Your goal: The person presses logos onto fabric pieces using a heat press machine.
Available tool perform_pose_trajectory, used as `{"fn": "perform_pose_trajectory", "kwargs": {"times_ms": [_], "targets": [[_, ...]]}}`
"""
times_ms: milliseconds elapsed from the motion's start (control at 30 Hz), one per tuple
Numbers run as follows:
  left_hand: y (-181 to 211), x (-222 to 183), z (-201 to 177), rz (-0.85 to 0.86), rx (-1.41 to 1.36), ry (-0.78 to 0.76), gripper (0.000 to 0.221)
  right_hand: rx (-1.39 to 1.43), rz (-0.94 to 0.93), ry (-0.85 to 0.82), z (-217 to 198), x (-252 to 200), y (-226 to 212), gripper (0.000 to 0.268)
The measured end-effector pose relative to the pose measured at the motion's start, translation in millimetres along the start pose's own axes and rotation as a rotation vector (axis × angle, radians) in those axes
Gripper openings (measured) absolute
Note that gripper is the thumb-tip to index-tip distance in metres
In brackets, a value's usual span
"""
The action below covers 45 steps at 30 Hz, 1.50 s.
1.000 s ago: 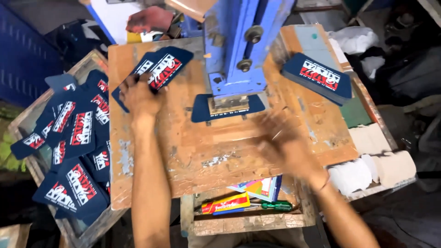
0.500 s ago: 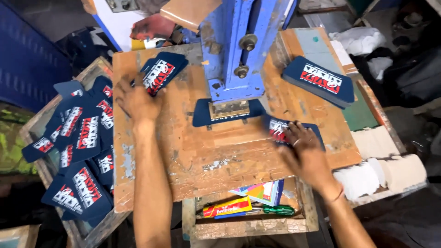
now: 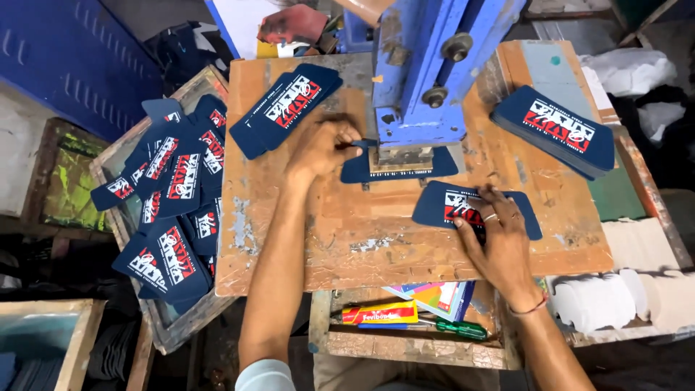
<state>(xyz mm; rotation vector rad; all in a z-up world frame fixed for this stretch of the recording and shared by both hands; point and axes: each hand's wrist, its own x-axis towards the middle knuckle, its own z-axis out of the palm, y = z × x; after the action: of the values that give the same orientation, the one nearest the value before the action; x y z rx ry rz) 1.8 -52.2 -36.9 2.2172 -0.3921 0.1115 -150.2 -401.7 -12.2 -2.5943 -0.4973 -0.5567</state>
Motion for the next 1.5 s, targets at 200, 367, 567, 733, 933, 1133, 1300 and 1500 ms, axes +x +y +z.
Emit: {"fn": "perform_pose_trajectory", "kwargs": {"times_ms": [200, 367, 567, 733, 933, 1133, 1300, 1500], "targets": [[17, 3, 9, -0.056, -0.016, 0.064, 0.028, -0.168, -0.133, -0.243, 1, -32, -29, 0.075], [2, 30, 37, 0.008, 0.218, 0.327, 0.020, -0.172, -0.042, -0.264, 12, -13, 3, 0.083], [18, 3, -30, 0.174, 0.150, 0.686, 0.017, -0.145, -0.072, -0.370, 60, 64, -17, 0.084], [15, -13, -57, 0.142, 0.042, 0.808, 0.015, -0.120, -0.342, -0.325, 90, 74, -72, 0.080], [15, -11, -61, 0.069, -0.091, 0.850, 0.015, -0.217, -0.085, -0.556, 77, 74, -105, 0.079], [4, -8, -59, 0.129, -0.186, 0.897, 0.014, 0.121, -0.333, -0.311, 30, 17, -81, 0.070], [11, -15, -64, 0.141, -0.129, 0.869, 0.013, 0.147, -0.297, -0.276, 6, -20, -66, 0.064], [-11, -18, -66, -0.137, 0.353, 0.854, 0.024, -0.010, -0.090, -0.190, -32, 16, 3, 0.053]]}}
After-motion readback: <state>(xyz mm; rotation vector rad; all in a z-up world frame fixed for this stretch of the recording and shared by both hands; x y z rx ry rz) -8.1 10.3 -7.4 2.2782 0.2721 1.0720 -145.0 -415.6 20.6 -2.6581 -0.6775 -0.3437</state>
